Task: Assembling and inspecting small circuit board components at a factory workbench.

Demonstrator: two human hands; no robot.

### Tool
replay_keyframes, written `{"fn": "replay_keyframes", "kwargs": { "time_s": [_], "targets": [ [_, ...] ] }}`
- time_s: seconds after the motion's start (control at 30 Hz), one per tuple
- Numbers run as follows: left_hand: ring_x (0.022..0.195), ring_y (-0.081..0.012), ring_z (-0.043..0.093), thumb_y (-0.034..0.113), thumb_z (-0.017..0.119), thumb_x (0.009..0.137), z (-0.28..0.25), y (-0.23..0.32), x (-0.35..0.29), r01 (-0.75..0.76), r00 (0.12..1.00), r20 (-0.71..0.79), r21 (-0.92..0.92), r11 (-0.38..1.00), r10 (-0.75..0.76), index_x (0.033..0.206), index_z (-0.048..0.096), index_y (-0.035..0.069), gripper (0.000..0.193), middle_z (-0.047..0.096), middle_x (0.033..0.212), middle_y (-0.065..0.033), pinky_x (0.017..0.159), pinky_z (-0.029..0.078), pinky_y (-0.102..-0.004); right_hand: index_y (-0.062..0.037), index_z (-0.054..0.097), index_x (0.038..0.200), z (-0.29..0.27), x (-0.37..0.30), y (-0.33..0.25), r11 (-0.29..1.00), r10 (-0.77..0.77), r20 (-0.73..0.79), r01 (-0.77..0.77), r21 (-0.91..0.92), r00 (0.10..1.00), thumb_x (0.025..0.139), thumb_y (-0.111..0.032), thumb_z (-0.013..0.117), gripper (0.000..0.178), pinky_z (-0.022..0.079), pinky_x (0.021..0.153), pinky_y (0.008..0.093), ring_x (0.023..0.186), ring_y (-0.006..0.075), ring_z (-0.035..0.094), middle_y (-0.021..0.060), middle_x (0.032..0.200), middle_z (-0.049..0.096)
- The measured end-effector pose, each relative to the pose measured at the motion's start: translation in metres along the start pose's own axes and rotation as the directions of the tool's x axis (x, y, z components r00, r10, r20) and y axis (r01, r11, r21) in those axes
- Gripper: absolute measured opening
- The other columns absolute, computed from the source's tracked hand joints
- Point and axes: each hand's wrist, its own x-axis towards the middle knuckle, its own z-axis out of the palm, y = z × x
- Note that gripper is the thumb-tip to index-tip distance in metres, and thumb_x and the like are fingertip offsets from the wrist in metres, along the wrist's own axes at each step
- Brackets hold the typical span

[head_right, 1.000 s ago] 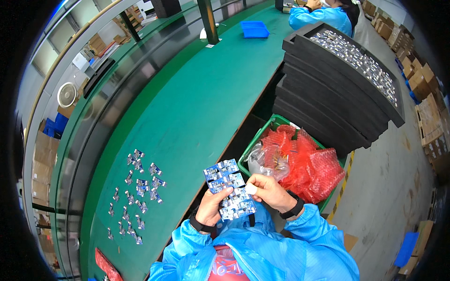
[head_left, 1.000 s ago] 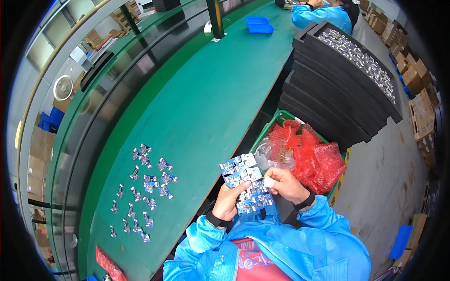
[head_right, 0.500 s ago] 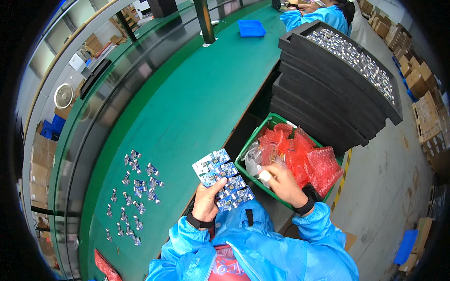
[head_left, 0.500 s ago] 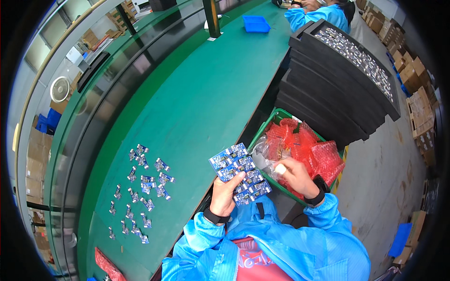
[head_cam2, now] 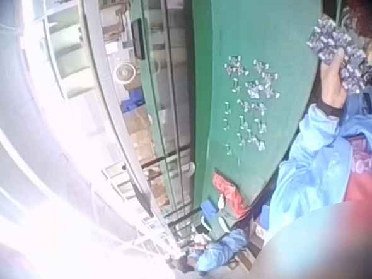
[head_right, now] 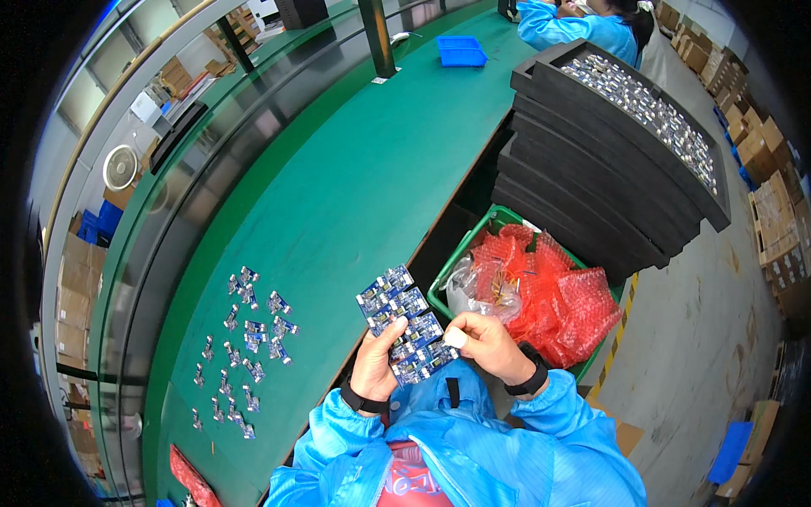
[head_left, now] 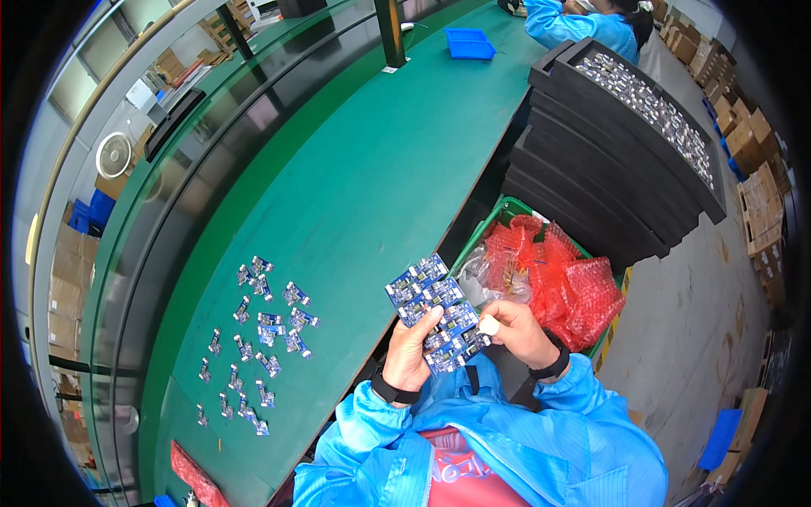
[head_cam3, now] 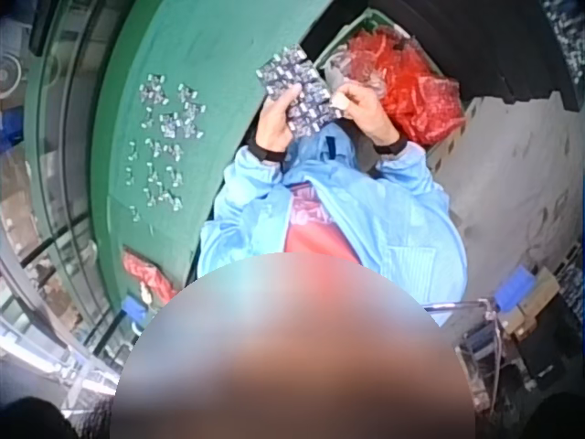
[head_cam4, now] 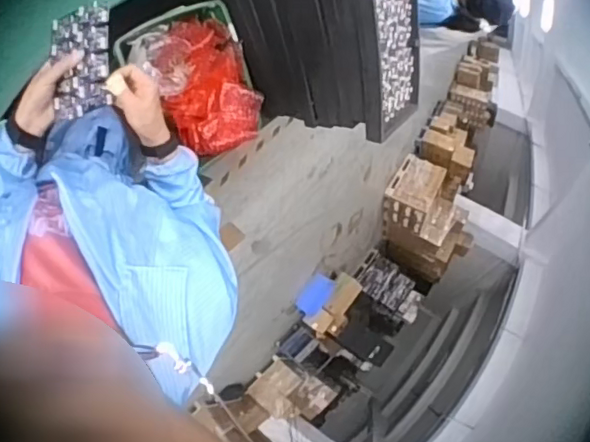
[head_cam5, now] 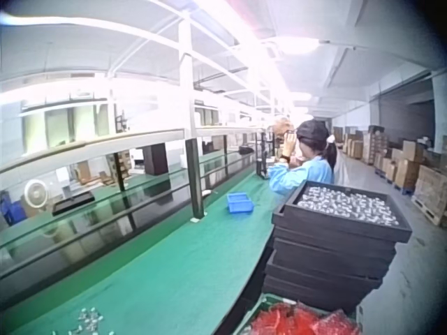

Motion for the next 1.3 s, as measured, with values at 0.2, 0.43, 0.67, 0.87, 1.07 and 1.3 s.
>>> {"fn": "replay_keyframes", "kwargs": {
  "time_s": [0.2, 0.43, 0.67, 0.87, 1.07, 1.3],
  "targets": [
    [0.09, -0.0168, 0.066, 0.002, 0.062, 0.088, 0.006, 0.004, -0.004, -0.333, 0.935, -0.102, 0.087, 0.939, 0.341, 0.111, 0.061, 0.003, 0.023, 0.067, 0.103, -0.006, 0.08, 0.054, -0.0312, -0.0027, 0.057, 0.097, 0.006, 0.001, -0.004, 0.979, -0.098, -0.114, 0.076, -0.19, 0.989, 0.093, -0.014, 0.06, 0.012, 0.043, 0.065, 0.0206, 0.076, 0.0045, 0.053, -0.0022, 0.083, 0.058],
    [0.094, -0.019, 0.064, -0.001, 0.063, 0.086, -0.007, 0.052, -0.052, -0.504, 0.825, -0.146, 0.245, 0.828, 0.546, 0.112, 0.058, 0.0, 0.027, 0.065, 0.104, -0.0077, 0.084, 0.052, -0.0338, -0.0037, 0.056, 0.094, 0.021, 0.023, -0.002, 0.979, -0.158, -0.165, 0.132, -0.157, 0.974, 0.095, -0.017, 0.058, 0.013, 0.039, 0.058, 0.0197, 0.068, 0.002, 0.047, -0.0046, 0.078, 0.054],
    [0.097, -0.0153, 0.063, -0.001, 0.066, 0.083, -0.022, 0.053, -0.074, -0.126, 0.991, 0.013, 0.415, 0.901, 0.132, 0.114, 0.061, 0.0, 0.031, 0.066, 0.108, -0.0063, 0.087, 0.051, -0.0319, -0.0021, 0.056, 0.093, 0.053, 0.046, -0.008, 0.923, -0.139, 0.069, 0.155, -0.354, 0.988, 0.095, -0.016, 0.058, 0.014, 0.041, 0.058, 0.0202, 0.07, 0.0014, 0.049, -0.0044, 0.078, 0.055],
    [0.099, -0.0172, 0.063, -0.001, 0.065, 0.086, -0.022, 0.048, -0.063, -0.074, 0.993, 0.112, 0.331, 0.941, 0.039, 0.119, 0.058, 0.0, 0.034, 0.065, 0.112, -0.0077, 0.089, 0.052, -0.0339, -0.0007, 0.056, 0.094, 0.062, 0.045, -0.003, 0.974, -0.121, 0.111, 0.139, -0.18, 0.986, 0.098, -0.013, 0.052, 0.013, 0.043, 0.061, 0.0203, 0.071, 0.0022, 0.051, -0.0018, 0.08, 0.057],
    [0.102, -0.0182, 0.063, -0.001, 0.064, 0.086, -0.028, 0.039, -0.053, -0.041, 0.992, 0.127, 0.304, 0.952, 0.002, 0.12, 0.057, 0.0, 0.035, 0.064, 0.114, -0.0086, 0.09, 0.051, -0.0352, -0.0034, 0.057, 0.095, 0.059, 0.041, 0.009, 0.992, -0.083, 0.04, 0.079, 0.098, 0.996, 0.097, -0.017, 0.053, 0.015, 0.041, 0.058, 0.019, 0.067, 0.0027, 0.05, -0.002, 0.079, 0.057],
    [0.097, -0.0197, 0.063, -0.003, 0.063, 0.085, -0.045, 0.072, -0.076, -0.287, 0.947, -0.082, 0.212, 0.934, 0.31, 0.114, 0.059, 0.0, 0.03, 0.065, 0.107, -0.008, 0.088, 0.05, -0.0351, 0.0017, 0.065, 0.09, -0.037, 0.033, -0.013, 0.726, -0.438, -0.41, 0.045, -0.687, 0.8, 0.091, -0.008, 0.055, 0.014, 0.045, 0.059, 0.0307, 0.065, 0.0148, 0.059, 0.0082, 0.072, 0.061]
  ]
}}
